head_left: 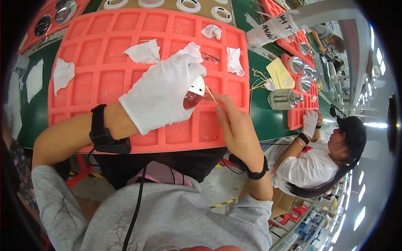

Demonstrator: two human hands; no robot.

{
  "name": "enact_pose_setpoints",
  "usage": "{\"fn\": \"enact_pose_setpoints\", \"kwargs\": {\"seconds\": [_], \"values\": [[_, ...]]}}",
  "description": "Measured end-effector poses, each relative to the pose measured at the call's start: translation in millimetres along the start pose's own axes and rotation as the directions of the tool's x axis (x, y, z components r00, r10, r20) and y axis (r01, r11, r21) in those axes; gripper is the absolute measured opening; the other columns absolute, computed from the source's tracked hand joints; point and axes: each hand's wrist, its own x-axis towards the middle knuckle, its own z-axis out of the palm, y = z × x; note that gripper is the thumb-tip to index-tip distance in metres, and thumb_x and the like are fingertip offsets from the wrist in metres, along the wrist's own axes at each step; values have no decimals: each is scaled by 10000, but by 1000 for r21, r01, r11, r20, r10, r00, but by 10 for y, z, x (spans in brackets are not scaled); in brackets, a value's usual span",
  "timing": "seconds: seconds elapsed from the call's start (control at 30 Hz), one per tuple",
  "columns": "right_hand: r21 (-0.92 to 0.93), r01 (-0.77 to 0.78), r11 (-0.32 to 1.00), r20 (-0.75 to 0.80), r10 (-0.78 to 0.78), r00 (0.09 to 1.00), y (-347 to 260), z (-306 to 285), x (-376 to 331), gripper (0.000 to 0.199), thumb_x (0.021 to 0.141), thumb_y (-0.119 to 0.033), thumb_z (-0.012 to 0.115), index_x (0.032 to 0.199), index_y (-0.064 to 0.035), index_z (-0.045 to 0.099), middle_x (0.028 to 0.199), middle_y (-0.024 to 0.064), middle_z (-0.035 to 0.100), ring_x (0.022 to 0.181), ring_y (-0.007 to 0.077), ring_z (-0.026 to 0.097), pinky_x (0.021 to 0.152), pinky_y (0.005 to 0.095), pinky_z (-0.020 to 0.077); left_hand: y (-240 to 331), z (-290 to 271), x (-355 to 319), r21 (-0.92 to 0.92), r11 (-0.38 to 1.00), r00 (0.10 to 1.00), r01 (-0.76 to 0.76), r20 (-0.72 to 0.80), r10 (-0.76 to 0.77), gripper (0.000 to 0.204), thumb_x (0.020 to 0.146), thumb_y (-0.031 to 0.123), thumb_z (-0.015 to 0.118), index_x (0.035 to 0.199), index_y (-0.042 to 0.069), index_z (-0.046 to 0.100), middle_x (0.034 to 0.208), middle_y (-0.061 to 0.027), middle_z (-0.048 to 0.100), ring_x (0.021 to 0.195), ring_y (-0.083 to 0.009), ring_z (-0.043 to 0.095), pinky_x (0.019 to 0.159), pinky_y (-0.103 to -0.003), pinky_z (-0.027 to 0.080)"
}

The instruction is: The person cleans a white and red electronic device by wiping it with a cloth and using a wooden stick to clear the crevices before placing it on a pink foam tray and repeating the process with another device.

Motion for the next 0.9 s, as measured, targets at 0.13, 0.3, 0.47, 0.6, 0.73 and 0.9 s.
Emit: {"fn": "enact_pose_setpoints", "kwargs": {"seconds": [0.13,0.3,0.47,0.6,0.73,0.9], "values": [[-102,134,986,-89,-143,986,127,79,137,181,1000,-55,506,1157,-21,588,769,175,630,664,316,635,611,376,467,-32,-42,37,66,998,997,-9,78,3,549,669,83,823,1163,86,585,1181,-146,590,1119,-322,584,918,-401,510],[3,207,978,-137,-204,969,61,151,137,125,1001,-90,540,1037,-12,631,736,154,629,614,308,607,587,353,454,-229,-49,95,-416,909,980,4,183,80,530,659,80,831,1142,81,612,1150,-91,597,1079,-290,583,935,-389,499],[189,249,950,-141,-225,964,144,219,221,144,998,-123,567,981,-1,643,712,143,609,573,289,576,556,339,434,-124,-49,117,-351,936,977,17,203,58,477,658,68,815,1099,81,634,1108,-62,614,1083,-284,580,938,-386,496],[247,192,950,-96,-174,980,186,235,212,164,993,-141,585,956,4,653,670,142,576,535,277,538,533,335,413,-6,-54,143,-188,982,982,0,185,36,435,658,61,800,1063,87,645,1079,-53,631,1089,-289,585,936,-386,498],[294,217,931,-112,-192,975,187,205,226,172,990,-148,591,952,3,663,628,159,534,508,274,516,514,349,393,68,-72,179,-72,997,980,16,200,-1,399,656,63,792,1028,93,652,1057,-48,642,1077,-293,591,933,-390,498],[268,223,937,-90,-206,974,207,173,254,201,987,-161,601,906,10,668,606,173,495,483,289,477,492,367,357,69,-92,238,-70,997,968,32,250,-14,387,645,68,798,1005,101,659,1049,-47,646,1061,-286,605,921,-389,505]]}}
